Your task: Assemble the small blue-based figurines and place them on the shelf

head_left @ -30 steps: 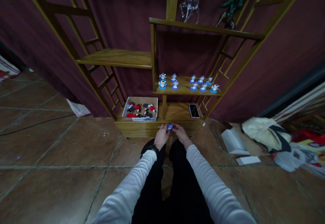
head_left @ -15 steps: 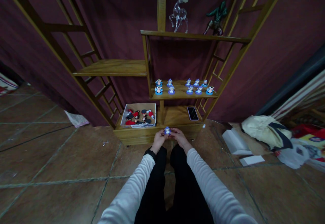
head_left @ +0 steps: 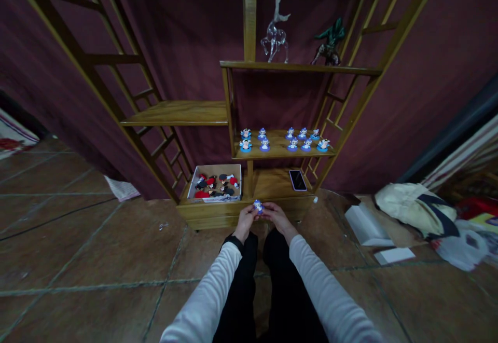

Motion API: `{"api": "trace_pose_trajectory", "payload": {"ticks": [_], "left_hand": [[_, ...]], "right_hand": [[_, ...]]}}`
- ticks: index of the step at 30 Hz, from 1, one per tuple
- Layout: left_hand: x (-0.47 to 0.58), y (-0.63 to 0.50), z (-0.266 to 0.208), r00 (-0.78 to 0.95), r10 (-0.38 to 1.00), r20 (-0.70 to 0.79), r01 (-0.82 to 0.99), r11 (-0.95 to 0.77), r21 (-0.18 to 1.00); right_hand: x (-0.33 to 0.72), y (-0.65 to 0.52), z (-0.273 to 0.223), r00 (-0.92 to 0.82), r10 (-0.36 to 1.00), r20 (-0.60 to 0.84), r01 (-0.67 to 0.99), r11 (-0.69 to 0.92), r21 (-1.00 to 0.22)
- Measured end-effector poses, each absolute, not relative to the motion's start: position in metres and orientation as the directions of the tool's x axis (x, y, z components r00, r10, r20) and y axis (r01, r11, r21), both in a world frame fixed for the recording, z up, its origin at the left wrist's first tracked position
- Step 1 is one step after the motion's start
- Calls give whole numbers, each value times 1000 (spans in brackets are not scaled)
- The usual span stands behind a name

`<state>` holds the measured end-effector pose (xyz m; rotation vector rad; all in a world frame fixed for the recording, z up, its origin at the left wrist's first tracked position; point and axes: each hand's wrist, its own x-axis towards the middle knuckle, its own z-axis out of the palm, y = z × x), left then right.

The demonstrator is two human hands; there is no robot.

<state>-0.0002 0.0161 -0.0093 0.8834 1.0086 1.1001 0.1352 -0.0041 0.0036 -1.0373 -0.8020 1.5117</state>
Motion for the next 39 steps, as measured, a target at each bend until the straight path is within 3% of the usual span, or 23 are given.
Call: {"api": "trace_pose_trajectory", "payload": {"ticks": [9, 22, 39], "left_hand": [[-1, 17, -16, 150, 973, -174, -308, 213, 927], [-2, 13, -9, 121, 961, -249, -444, 277, 852], [-3, 13, -8, 84, 969, -234, -435, 247, 866]], "right_hand": [[131, -7, 8, -11, 983, -183, -380, -173, -908], [132, -6, 7, 31, 975, -221, -399, -191, -897], [133, -4, 6, 34, 978, -205, -398, -175, -901]]}}
